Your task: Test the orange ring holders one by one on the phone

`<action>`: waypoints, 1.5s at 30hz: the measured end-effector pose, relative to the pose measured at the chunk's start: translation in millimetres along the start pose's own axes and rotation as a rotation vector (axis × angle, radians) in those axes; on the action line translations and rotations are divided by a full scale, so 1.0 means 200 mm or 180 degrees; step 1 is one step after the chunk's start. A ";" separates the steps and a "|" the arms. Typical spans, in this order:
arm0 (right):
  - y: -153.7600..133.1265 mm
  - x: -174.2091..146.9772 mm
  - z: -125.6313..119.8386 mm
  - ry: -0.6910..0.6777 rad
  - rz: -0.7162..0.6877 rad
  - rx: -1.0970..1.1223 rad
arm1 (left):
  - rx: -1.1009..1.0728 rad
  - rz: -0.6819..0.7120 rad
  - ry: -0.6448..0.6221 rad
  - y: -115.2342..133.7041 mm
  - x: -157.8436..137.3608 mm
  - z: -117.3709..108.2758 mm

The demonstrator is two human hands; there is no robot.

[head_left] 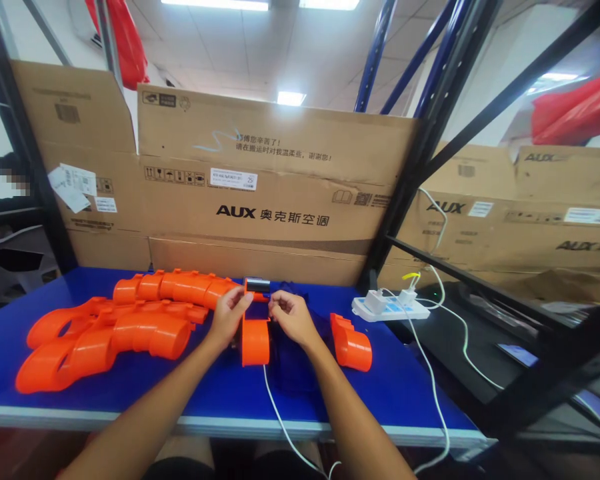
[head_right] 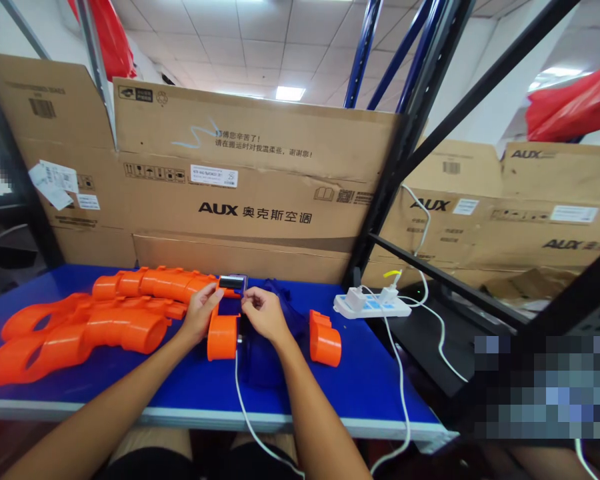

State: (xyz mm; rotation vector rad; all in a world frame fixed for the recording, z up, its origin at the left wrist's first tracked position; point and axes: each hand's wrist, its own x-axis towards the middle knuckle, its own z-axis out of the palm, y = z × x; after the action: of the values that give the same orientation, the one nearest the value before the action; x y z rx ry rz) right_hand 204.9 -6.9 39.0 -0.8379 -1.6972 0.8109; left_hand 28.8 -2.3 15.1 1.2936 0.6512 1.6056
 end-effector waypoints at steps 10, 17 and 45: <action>-0.01 -0.01 0.03 -0.0028 0.0129 0.0023 | 0.0120 0.0096 -0.0045 -0.02 0.00 -0.02; -0.01 -0.02 0.06 -0.0231 0.0171 -0.0275 | 0.0172 0.0111 0.0017 -0.01 0.01 -0.04; -0.02 -0.03 0.06 -0.0204 0.0402 -0.0511 | 0.0328 -0.0013 -0.0012 -0.02 0.01 -0.05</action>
State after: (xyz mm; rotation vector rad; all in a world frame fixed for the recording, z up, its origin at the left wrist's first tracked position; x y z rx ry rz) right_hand 195.1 -15.6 36.6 -1.0472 -1.7980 0.8010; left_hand 21.6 3.3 10.2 1.3687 0.7421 1.5833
